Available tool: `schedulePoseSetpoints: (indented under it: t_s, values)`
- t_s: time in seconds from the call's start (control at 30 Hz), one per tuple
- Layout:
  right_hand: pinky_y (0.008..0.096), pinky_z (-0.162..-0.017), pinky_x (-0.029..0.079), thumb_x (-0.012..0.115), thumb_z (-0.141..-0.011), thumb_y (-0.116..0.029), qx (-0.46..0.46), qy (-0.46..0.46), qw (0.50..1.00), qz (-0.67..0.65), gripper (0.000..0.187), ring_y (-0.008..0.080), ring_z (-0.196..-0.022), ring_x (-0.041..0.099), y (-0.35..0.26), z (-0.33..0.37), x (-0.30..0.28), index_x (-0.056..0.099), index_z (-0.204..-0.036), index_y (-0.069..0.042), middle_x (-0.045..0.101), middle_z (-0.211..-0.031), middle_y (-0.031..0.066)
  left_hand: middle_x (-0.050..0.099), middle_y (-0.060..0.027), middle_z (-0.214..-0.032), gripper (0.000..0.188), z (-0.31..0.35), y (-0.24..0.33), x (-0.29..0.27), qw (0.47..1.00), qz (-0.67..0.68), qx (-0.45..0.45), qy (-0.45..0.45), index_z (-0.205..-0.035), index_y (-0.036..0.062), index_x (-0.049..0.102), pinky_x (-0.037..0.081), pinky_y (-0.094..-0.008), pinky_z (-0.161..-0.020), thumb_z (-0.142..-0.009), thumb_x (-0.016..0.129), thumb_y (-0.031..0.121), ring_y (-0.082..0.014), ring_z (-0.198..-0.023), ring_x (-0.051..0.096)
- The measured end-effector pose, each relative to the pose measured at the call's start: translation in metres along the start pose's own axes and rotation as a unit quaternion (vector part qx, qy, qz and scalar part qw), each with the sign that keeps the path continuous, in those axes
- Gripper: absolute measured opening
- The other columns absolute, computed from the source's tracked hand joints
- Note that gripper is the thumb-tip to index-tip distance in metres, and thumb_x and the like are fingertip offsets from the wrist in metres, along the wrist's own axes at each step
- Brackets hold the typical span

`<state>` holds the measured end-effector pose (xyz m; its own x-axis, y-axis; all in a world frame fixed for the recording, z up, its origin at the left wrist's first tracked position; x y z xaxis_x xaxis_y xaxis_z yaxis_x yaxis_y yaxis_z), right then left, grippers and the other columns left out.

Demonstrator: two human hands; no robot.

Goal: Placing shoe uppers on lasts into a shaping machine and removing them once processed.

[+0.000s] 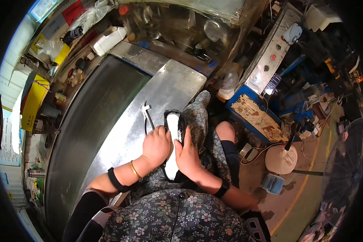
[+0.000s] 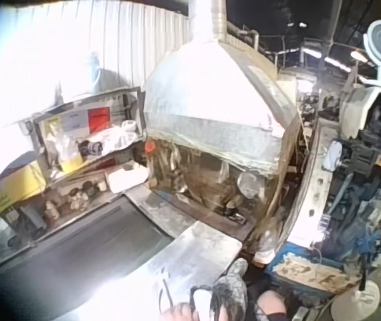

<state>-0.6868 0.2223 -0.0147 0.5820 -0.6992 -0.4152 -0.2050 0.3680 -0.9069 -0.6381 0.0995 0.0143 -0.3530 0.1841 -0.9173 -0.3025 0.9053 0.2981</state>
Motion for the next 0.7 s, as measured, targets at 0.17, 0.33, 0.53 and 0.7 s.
schedulePoseSetpoints:
  t_s: [0.17, 0.33, 0.53, 0.7]
  values:
    - [0.039, -0.107, 0.04, 0.05, -0.104, -0.023, -0.028, 0.0, 0.993, -0.116, 0.063, 0.0361, -0.133, 0.049, 0.01, -0.004, -0.001, 0.022, -0.153, 0.005, 0.044, -0.144, 0.0324, 0.051, -0.0285, -0.138, 0.056, 0.026, -0.005, 0.012, 0.912, 0.39, -0.106, -0.063, -0.149, -0.0053, 0.028, 0.042, -0.0442, -0.105, -0.104, 0.041, 0.026, -0.0436, -0.125, 0.052]
    - [0.0302, -0.113, 0.033, 0.039, -0.109, -0.025, 0.017, -0.141, 0.902, -0.409, 0.053, 0.0178, -0.135, 0.042, -0.013, -0.042, -0.018, 0.027, -0.154, 0.001, 0.044, -0.149, 0.0111, 0.066, -0.0161, -0.123, 0.066, -0.002, -0.007, 0.029, 0.432, 0.794, -0.389, -0.181, -0.134, 0.0031, 0.055, 0.05, -0.0431, -0.1, -0.105, 0.025, 0.055, -0.0288, -0.11, 0.065]
    - [0.0319, -0.11, 0.037, 0.07, -0.088, -0.004, -0.067, -0.134, 0.952, -0.266, 0.083, 0.0177, -0.134, 0.044, -0.039, 0.002, -0.078, 0.023, -0.156, -0.003, 0.04, -0.151, 0.0106, 0.064, -0.0126, -0.125, 0.052, -0.018, 0.043, -0.004, 0.448, 0.826, -0.331, -0.089, -0.134, 0.0048, 0.054, 0.045, -0.0409, -0.103, -0.103, 0.039, 0.043, -0.0275, -0.115, 0.06]
    - [0.0286, -0.1, 0.045, 0.069, -0.078, 0.005, 0.056, 0.012, 0.931, -0.362, 0.075, 0.0152, -0.121, 0.055, -0.004, 0.035, -0.193, 0.043, -0.147, 0.0, 0.053, -0.14, 0.0096, 0.06, -0.0096, -0.135, 0.056, 0.012, 0.062, 0.011, 0.685, 0.656, -0.108, -0.298, -0.148, 0.0053, 0.04, 0.043, -0.0336, -0.102, -0.1, 0.06, 0.024, -0.0212, -0.119, 0.058]
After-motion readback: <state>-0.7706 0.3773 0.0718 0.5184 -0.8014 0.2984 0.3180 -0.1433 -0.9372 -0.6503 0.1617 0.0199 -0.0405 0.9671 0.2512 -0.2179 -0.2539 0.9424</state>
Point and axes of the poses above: each hand's wrist, its own z-axis away from the middle knuckle, its own x-axis out of the palm, y = z × x, the point moved 5 cm from there along -z, towards the middle knuckle
